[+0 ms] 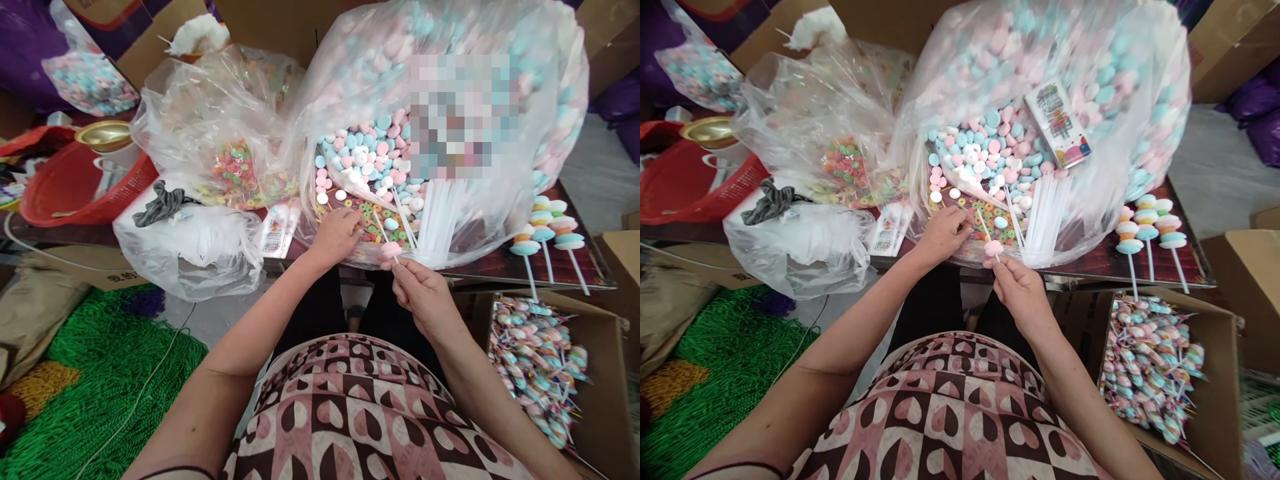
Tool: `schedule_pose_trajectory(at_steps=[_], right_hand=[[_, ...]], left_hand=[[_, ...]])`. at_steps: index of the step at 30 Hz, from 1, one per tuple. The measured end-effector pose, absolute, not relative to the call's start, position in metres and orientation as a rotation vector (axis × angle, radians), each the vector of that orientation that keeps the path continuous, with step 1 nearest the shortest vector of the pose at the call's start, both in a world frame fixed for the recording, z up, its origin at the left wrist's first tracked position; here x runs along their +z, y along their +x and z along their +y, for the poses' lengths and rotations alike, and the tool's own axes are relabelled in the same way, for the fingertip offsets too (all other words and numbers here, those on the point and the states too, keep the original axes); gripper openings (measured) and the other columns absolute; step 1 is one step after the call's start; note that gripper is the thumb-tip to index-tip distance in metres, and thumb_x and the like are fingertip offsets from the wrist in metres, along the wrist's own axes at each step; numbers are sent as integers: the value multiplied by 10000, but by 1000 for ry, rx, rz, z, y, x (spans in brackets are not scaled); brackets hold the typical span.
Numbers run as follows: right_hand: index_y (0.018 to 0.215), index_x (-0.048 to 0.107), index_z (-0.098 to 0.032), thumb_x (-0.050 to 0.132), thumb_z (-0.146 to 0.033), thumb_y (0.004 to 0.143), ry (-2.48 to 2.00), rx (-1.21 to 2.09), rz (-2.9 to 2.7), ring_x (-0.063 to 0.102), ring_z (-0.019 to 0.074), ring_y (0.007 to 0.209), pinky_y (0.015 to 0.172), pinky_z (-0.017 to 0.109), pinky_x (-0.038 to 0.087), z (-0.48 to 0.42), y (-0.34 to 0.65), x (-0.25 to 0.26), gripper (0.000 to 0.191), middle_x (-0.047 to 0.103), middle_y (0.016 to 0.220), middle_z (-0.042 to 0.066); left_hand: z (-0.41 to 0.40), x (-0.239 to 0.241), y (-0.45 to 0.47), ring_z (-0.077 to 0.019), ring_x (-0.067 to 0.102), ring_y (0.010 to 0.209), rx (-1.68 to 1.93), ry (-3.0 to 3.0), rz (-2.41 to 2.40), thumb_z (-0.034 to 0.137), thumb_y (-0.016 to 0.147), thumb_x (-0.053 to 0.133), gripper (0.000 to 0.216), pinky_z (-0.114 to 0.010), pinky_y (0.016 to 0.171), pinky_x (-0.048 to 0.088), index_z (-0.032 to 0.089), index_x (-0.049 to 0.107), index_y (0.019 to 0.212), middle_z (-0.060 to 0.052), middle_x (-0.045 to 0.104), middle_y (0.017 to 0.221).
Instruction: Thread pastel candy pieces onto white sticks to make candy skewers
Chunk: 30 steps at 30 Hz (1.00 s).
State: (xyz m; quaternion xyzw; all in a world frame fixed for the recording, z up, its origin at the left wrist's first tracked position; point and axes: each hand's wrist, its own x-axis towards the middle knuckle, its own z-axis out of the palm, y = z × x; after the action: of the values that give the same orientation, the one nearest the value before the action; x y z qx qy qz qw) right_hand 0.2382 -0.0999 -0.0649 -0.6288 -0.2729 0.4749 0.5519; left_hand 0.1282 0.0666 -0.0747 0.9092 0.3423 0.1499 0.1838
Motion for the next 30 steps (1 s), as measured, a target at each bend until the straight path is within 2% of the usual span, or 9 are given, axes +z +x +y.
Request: schedule_pose_trajectory(at_steps=[5,10,16,19,23,30], right_hand=[[917,683,-152,616,-470,819,-1521,1142,-658,252,66,385,391,206,131,-100,236,-63,340,367,416,-87],[963,700,-141,601,-486,828,-1537,1156,-718,278,71,398,404,203,142,-102,235,-63,384,363,429,-84],[970,707,-142,577,-502,838,-1556,1157,-764,274,73,389,403,209,140,-101,234,-64,405,350,428,-85],[965,712,-136,582,-485,826,-1569,1155,-753,276,73,388,403,210,146,-100,234,-61,397,345,428,-86],[963,716,-132,576,-476,826,-1601,1139,-781,277,77,392,410,221,153,-102,235,-57,395,336,426,-88],[973,738,-138,547,-473,857,-1689,1075,-924,331,94,416,426,233,201,-106,239,-57,403,382,447,-69]], left_hand=[[64,-75,125,-195,604,901,579,2312,961,122,803,546,235,-336,862,460,167,657,1004,-63,661,959],[65,-78,125,-105,589,738,835,1539,877,195,788,634,192,-250,738,500,205,609,978,23,619,796],[59,-72,128,-104,650,768,827,977,696,218,754,733,187,-307,814,540,202,609,893,33,632,806],[55,-71,129,-111,660,772,833,904,693,237,754,744,157,-314,824,541,190,620,839,25,643,792],[53,-73,130,-94,628,713,906,928,702,234,717,768,151,-269,745,540,180,647,786,25,637,754],[52,-77,129,-86,603,688,1000,1138,756,231,720,752,113,-266,742,527,188,688,802,26,660,792]])
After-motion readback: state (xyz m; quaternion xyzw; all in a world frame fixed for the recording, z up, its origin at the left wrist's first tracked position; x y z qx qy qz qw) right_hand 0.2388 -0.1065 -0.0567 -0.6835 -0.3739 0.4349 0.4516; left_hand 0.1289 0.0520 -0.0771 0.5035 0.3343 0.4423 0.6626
